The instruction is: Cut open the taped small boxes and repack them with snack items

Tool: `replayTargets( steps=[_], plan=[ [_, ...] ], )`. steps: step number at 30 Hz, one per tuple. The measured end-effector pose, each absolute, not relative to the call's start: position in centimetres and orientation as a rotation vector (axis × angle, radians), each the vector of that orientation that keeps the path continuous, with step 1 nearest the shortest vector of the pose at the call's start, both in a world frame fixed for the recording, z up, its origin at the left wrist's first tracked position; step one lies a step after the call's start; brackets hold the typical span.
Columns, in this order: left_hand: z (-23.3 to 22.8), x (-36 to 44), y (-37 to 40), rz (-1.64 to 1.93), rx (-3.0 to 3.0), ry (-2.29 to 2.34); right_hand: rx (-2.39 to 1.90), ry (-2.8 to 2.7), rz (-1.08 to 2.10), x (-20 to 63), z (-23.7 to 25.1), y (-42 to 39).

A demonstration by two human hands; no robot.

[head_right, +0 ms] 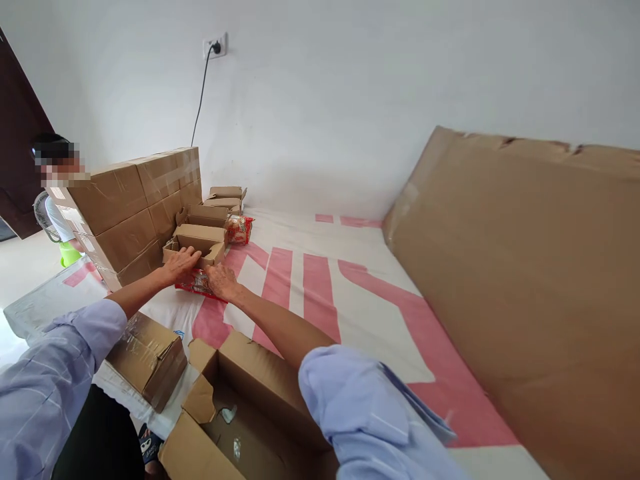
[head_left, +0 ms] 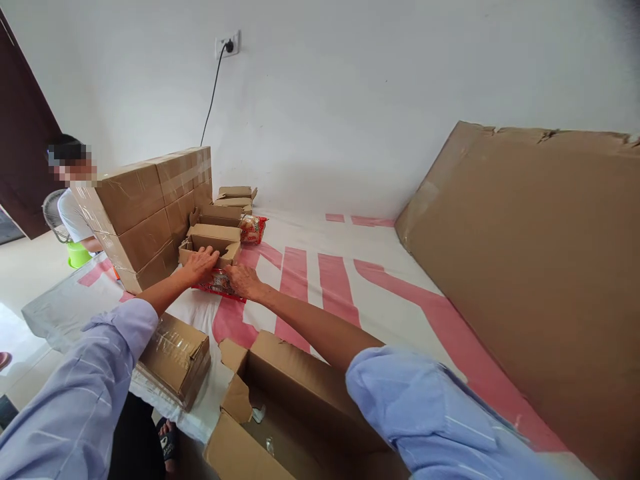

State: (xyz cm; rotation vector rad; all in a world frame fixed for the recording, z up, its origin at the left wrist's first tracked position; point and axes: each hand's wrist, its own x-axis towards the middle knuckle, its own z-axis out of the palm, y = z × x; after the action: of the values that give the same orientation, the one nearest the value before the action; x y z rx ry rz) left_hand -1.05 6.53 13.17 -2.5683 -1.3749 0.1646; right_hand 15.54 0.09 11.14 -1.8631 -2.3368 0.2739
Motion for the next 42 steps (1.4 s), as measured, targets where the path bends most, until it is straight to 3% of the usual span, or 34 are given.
replayTargets(
  steps=[12,22,27,42],
  plan=[
    [11.0,-1.6,9.7,0.134,-2.495,-1.449,-1.755,-2.246,0.442,21.2,12.6,-3.8],
    [10.6,-2.0,11.2,0.115,-2.45,-1.46,-1.773,-2.255,1.057,29.0,14.2,-19.9],
    [11.5,-3.3,9.8,0.135,-2.477,-1.421,-1.834,-2.202,1.006,28.4,14.0,-24.2],
    [13.3,-4.3,8.5,0.237,-2.492,-1.506,-1.957,-2.041,0.831,28.4,14.0,-24.2]
  ],
)
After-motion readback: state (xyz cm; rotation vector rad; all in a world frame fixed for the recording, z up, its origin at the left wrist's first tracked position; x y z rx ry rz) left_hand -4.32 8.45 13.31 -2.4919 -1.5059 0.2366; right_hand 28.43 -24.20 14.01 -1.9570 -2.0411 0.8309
